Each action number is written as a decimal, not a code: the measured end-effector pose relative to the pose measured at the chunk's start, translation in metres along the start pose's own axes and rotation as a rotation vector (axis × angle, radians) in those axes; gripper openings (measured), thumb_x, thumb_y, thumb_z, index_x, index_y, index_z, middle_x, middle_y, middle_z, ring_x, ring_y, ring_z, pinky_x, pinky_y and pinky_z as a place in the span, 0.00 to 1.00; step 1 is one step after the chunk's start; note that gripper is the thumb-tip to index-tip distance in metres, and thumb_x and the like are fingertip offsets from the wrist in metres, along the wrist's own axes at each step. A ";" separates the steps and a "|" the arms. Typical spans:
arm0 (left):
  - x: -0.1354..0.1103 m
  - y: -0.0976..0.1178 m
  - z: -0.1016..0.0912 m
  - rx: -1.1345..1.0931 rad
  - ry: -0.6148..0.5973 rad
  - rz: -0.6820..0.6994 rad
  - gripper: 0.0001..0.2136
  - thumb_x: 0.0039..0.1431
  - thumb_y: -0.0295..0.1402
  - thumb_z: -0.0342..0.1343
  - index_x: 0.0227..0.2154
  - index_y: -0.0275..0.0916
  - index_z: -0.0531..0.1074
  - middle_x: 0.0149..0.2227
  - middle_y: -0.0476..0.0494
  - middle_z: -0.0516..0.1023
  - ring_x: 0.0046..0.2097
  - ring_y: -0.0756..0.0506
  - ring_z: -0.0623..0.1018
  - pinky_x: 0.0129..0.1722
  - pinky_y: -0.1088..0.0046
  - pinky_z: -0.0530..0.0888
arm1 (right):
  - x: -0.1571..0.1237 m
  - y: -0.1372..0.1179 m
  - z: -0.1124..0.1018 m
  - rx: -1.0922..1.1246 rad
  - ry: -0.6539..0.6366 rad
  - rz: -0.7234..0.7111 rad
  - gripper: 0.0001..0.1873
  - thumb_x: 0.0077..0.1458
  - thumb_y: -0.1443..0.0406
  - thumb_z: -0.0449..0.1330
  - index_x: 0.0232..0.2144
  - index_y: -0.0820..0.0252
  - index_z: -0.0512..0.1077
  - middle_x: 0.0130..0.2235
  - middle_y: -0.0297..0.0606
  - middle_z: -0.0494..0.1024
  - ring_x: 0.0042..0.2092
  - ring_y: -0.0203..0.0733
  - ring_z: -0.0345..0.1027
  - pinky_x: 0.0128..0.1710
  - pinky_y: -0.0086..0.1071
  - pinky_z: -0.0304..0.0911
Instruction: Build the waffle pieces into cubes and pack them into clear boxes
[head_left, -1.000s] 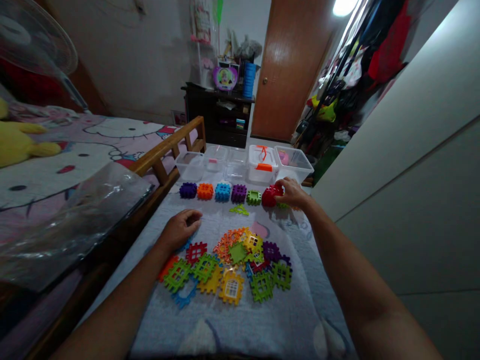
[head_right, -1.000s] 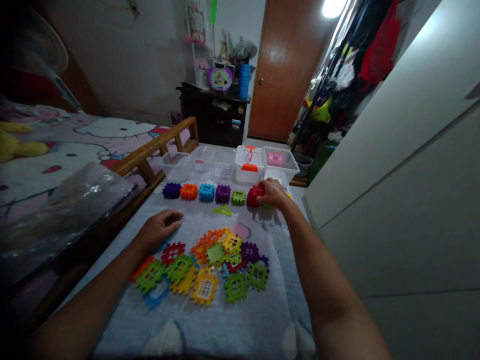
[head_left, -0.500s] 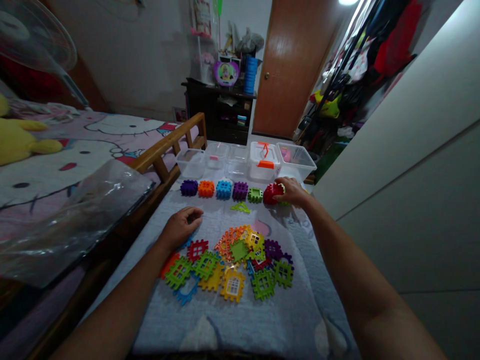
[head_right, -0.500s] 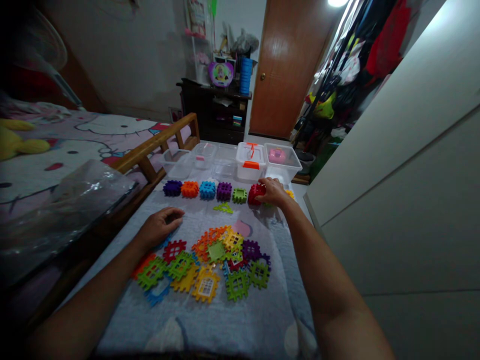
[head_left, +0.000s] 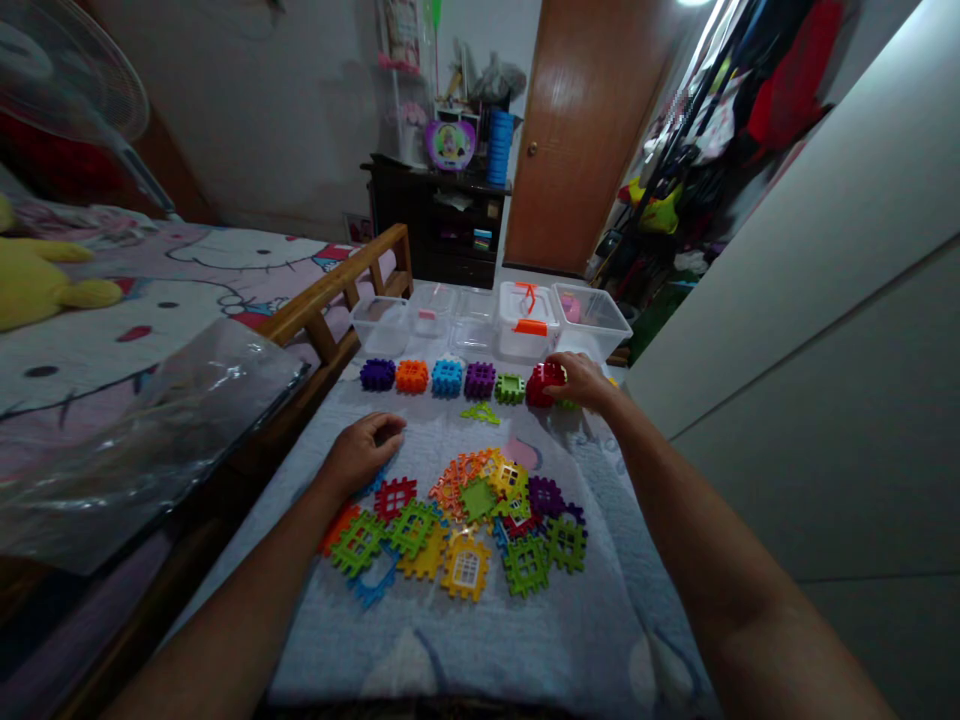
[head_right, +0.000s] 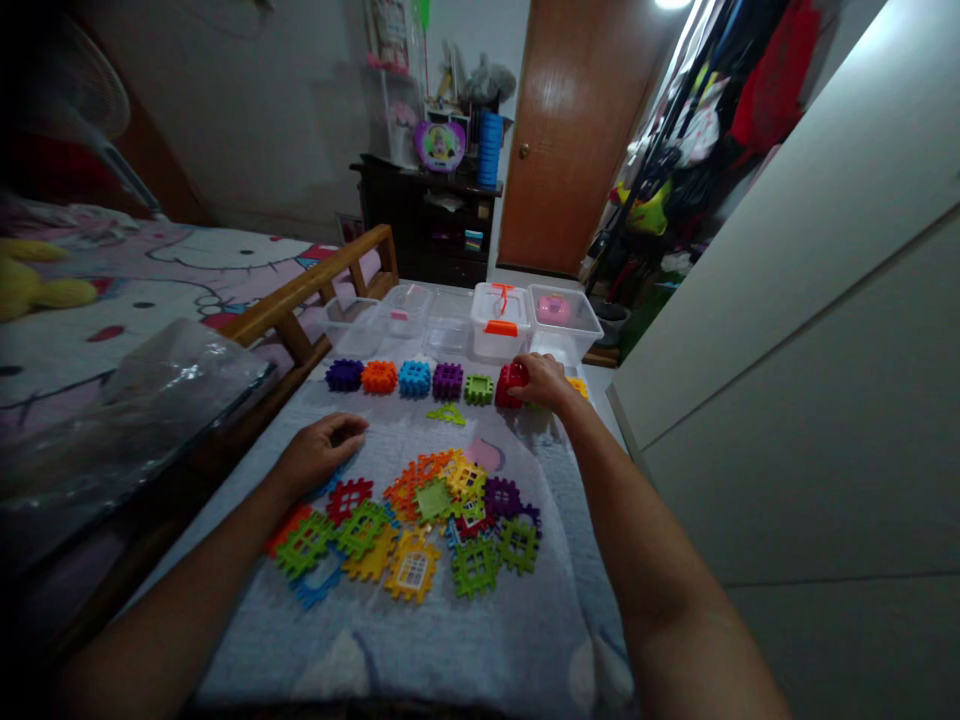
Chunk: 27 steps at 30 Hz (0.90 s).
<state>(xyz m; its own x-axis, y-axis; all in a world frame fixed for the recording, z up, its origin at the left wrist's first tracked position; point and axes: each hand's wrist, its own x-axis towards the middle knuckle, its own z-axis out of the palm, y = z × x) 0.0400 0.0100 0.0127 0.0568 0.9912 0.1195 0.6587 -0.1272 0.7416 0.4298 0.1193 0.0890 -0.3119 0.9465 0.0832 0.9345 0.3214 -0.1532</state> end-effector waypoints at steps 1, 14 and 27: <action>0.000 0.000 0.000 0.000 0.000 -0.001 0.18 0.51 0.45 0.55 0.38 0.38 0.76 0.37 0.43 0.80 0.38 0.41 0.79 0.42 0.65 0.74 | -0.001 -0.001 -0.001 0.005 0.026 -0.003 0.29 0.48 0.59 0.67 0.53 0.56 0.71 0.51 0.47 0.76 0.51 0.58 0.66 0.49 0.49 0.63; 0.000 -0.001 -0.001 -0.007 -0.010 -0.006 0.19 0.50 0.47 0.55 0.39 0.38 0.75 0.38 0.43 0.80 0.38 0.42 0.78 0.43 0.65 0.74 | -0.138 -0.038 0.029 0.368 0.060 -0.138 0.13 0.59 0.68 0.54 0.45 0.56 0.73 0.48 0.43 0.77 0.51 0.47 0.69 0.54 0.45 0.64; -0.001 0.005 -0.001 -0.007 0.026 -0.047 0.20 0.47 0.47 0.55 0.38 0.38 0.76 0.38 0.43 0.80 0.39 0.42 0.78 0.43 0.65 0.74 | -0.155 -0.042 0.068 0.560 0.239 0.015 0.18 0.46 0.75 0.51 0.35 0.55 0.75 0.36 0.39 0.75 0.42 0.45 0.70 0.45 0.39 0.66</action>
<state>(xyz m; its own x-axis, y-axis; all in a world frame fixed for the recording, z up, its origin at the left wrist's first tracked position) 0.0424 0.0087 0.0173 0.0067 0.9948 0.1016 0.6548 -0.0811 0.7515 0.4269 -0.0391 0.0154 -0.1919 0.9389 0.2859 0.6855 0.3367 -0.6455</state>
